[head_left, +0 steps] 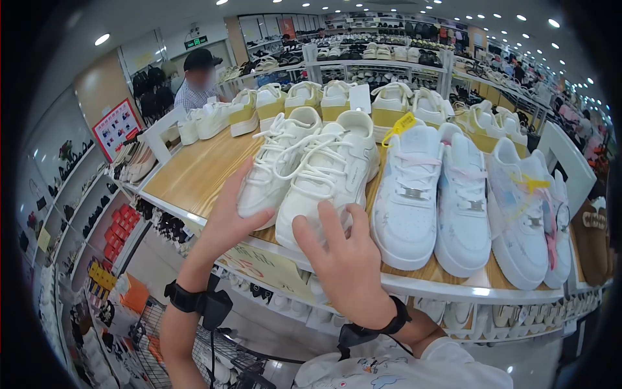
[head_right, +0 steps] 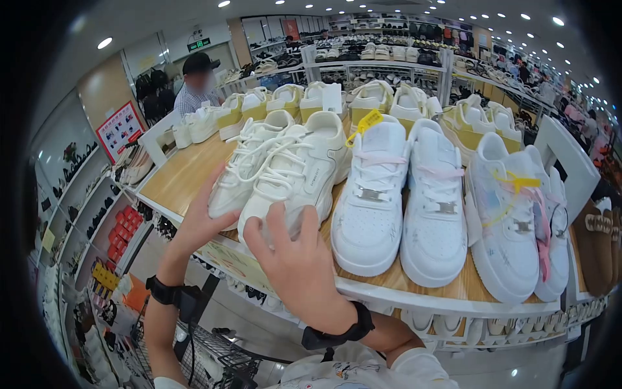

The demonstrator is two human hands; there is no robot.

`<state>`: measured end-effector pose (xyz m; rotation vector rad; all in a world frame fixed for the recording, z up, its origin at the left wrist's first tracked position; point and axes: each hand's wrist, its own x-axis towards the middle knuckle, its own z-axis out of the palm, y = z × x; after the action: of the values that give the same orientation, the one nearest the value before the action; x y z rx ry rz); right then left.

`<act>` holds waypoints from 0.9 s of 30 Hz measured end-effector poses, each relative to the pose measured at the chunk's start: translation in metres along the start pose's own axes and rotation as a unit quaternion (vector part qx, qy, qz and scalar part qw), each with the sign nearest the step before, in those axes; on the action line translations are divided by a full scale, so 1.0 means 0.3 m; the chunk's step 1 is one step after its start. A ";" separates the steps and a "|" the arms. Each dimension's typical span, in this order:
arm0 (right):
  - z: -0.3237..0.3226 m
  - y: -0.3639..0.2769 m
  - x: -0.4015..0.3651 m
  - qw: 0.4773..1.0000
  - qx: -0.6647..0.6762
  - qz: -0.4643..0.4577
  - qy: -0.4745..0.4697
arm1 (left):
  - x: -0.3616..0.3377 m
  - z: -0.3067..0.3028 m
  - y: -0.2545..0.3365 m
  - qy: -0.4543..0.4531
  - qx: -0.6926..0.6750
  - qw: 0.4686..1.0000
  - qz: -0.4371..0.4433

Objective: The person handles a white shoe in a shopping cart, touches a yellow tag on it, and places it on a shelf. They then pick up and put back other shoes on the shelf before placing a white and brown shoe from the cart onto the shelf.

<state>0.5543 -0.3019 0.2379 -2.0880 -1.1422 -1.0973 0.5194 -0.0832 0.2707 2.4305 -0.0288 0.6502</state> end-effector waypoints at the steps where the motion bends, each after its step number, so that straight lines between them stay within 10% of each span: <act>1: 0.005 -0.002 -0.002 1.000 -0.017 -0.006 -0.003 | -0.002 0.003 0.006 0.009 -0.004 1.000 0.003; 27: -0.027 -0.002 0.020 0.989 0.129 0.049 -0.051 | -0.145 0.090 0.054 0.115 0.002 0.993 0.015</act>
<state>0.5526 -0.3050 0.2475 -1.9899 -1.1486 -0.7605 0.4904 -0.1174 0.2410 2.3473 0.0289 0.9413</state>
